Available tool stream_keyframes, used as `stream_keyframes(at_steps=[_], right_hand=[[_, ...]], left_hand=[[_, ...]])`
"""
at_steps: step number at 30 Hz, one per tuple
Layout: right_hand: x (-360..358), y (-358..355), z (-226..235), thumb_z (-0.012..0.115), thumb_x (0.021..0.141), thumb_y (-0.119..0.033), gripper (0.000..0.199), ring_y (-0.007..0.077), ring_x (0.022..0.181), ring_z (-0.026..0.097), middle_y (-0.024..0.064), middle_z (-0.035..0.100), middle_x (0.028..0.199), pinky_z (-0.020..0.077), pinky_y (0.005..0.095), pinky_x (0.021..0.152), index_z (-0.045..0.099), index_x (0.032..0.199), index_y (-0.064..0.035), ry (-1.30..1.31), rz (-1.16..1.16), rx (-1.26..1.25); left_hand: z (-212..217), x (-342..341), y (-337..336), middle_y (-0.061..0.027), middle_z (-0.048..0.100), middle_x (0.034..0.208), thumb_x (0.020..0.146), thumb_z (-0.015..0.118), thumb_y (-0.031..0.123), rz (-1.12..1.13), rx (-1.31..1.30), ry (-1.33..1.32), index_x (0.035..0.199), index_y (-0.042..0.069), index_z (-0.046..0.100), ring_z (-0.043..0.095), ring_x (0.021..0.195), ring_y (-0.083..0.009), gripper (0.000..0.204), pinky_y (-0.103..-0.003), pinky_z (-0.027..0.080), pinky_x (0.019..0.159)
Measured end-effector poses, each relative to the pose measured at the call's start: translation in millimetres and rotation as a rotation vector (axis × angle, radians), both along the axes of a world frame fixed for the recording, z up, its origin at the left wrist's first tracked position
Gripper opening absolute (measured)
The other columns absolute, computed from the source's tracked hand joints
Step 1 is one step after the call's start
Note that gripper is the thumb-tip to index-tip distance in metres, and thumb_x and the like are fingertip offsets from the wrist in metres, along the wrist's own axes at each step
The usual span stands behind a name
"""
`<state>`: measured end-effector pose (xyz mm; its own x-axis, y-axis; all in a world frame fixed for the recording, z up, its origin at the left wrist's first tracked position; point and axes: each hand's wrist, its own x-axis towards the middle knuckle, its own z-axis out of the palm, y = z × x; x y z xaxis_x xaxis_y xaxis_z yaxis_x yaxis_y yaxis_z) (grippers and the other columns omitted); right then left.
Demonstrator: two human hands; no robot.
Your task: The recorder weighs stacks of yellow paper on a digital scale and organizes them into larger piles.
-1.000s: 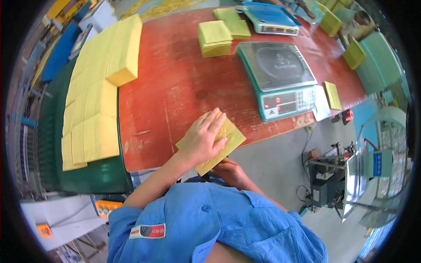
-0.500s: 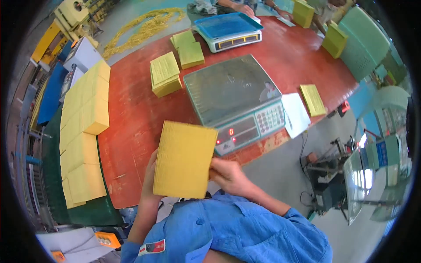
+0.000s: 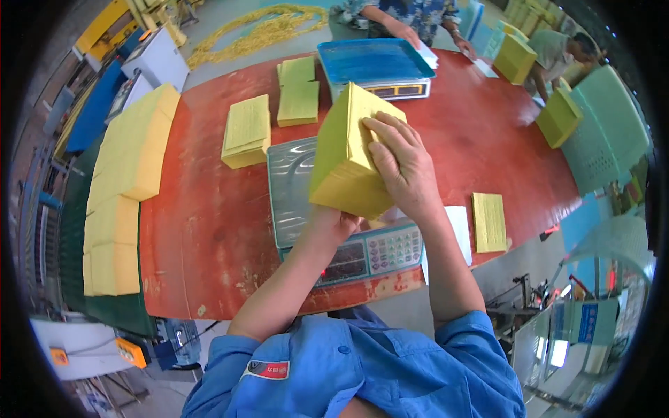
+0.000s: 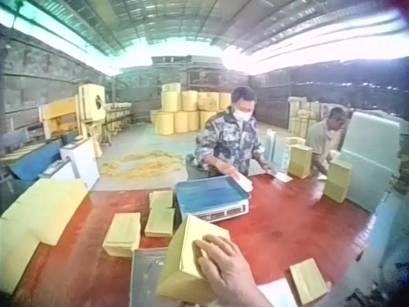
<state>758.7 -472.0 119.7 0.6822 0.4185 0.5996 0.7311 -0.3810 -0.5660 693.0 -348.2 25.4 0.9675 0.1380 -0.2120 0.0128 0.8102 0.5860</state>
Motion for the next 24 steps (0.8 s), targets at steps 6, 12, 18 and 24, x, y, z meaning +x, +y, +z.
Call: stream_keyframes(at_steps=[6,12,18,24], right_hand=[[1.1,5.6,-9.2,0.06,0.088,-0.018,0.038,0.039,0.124,0.051,0.0212,0.058,0.129,0.0406,0.0429,0.105,0.063,0.121,-0.0019,0.049,0.152,-0.142],[-22.7,8.0,-9.4,0.066,0.083,-0.019,0.041,0.0362,0.129,0.047,0.0179,0.054,0.135,0.038,0.0523,0.101,0.061,0.123,-0.0068,-0.155,0.108,-0.346],[-0.3,19.1,19.8,0.063,0.084,-0.021,0.017,0.0338,0.098,0.062,0.0141,0.067,0.095,0.0437,0.0517,0.089,0.065,0.089,-0.0058,-0.167,0.259,-0.518],[47.8,65.4,10.5,0.062,0.088,-0.025,0.03,0.0339,0.108,0.06,0.0149,0.067,0.113,0.0428,0.0447,0.098,0.067,0.109,-0.005,-0.223,0.388,-0.497]], left_hand=[[17.6,-96.4,2.5,-0.0156,0.061,0.125,0.103,0.043,0.038,-0.224,-0.26,0.192,0.129,-0.001,0.052,0.059,0.118,-0.0314,0.047,-0.045,0.052,0.096],[96.9,-144.4,22.3,-0.0199,0.063,0.121,0.098,0.052,0.028,-0.166,0.458,0.123,0.119,-0.004,0.059,0.061,0.113,-0.0338,0.039,-0.044,0.049,0.098],[109.3,-81.4,37.9,-0.0152,0.062,0.114,0.074,0.073,0.003,0.451,2.204,-0.401,0.103,-0.002,0.063,0.063,0.106,-0.0316,0.03,-0.041,0.053,0.089],[85.8,-73.9,40.5,-0.0143,0.062,0.106,0.077,0.072,0.002,0.365,1.97,-0.343,0.096,-0.002,0.062,0.064,0.093,-0.0324,0.022,-0.039,0.054,0.078]])
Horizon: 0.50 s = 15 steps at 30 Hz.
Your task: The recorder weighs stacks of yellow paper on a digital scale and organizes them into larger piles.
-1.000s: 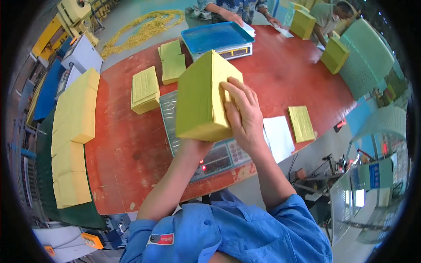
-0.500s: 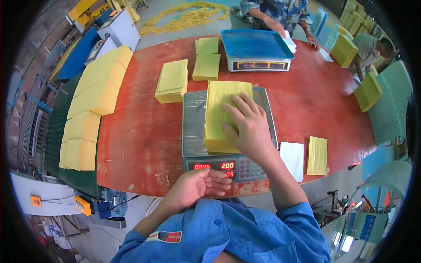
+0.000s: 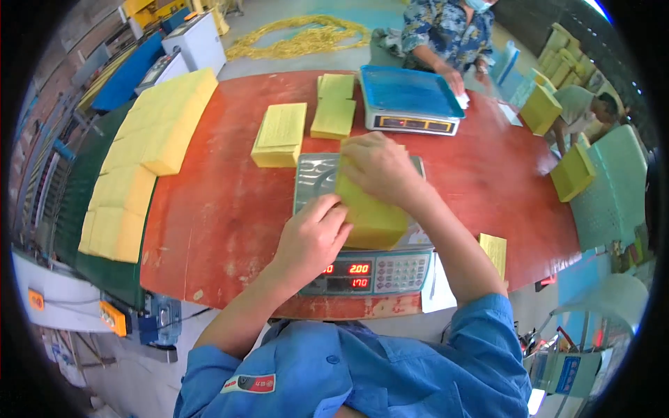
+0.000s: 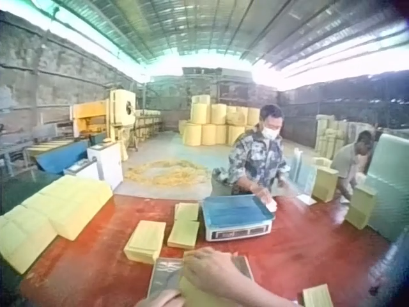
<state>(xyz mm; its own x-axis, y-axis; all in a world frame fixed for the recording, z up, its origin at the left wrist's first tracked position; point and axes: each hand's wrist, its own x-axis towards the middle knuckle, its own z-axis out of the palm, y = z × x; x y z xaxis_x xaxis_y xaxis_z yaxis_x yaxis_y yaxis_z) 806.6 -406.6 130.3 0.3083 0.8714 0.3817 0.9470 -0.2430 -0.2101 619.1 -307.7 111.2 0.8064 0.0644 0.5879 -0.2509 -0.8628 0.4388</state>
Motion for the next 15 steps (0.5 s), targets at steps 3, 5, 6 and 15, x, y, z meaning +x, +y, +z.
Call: stream_keyframes(at_steps=[3,5,6,15], right_hand=[[-6.4,15.7,-12.6,0.061,0.09,-0.028,0.033,0.0328,0.114,0.057,0.014,0.065,0.12,0.0413,0.045,0.101,0.066,0.113,-0.0055,0.012,0.093,0.061],[-0.6,4.5,-20.0,0.06,0.091,-0.029,0.034,0.0321,0.117,0.056,0.0137,0.063,0.124,0.0408,0.0449,0.102,0.065,0.115,-0.0057,0.012,0.069,0.026],[-3.3,7.1,-17.5,0.059,0.092,-0.031,0.036,0.0314,0.121,0.054,0.0133,0.061,0.127,0.0404,0.0448,0.103,0.064,0.118,-0.0059,0.047,0.088,-0.001],[-164.9,67.3,48.9,0.061,0.075,0.004,0.039,0.0396,0.108,0.061,0.0205,0.064,0.115,0.0492,0.045,0.094,0.064,0.114,-0.0006,0.164,-0.026,0.352]], left_hand=[[-10.9,-3.4,8.9,-0.0135,0.061,0.102,0.079,0.07,0.003,0.015,-0.098,-0.076,0.092,0.0,0.062,0.064,0.086,-0.0327,0.016,-0.039,0.054,0.071],[-17.6,-1.1,4.3,-0.0145,0.062,0.102,0.078,0.069,0.0,-0.02,-0.17,-0.085,0.092,0.0,0.062,0.064,0.087,-0.0334,0.015,-0.039,0.054,0.073],[-19.8,-4.1,8.0,-0.0154,0.063,0.102,0.078,0.068,-0.002,-0.01,-0.232,-0.061,0.092,0.0,0.063,0.064,0.088,-0.034,0.015,-0.039,0.053,0.076],[-45.7,-62.8,139.4,-0.0157,0.063,0.106,0.083,0.065,0.004,-0.076,-0.274,-0.094,0.098,0.002,0.063,0.063,0.099,-0.0344,0.015,-0.041,0.054,0.083]])
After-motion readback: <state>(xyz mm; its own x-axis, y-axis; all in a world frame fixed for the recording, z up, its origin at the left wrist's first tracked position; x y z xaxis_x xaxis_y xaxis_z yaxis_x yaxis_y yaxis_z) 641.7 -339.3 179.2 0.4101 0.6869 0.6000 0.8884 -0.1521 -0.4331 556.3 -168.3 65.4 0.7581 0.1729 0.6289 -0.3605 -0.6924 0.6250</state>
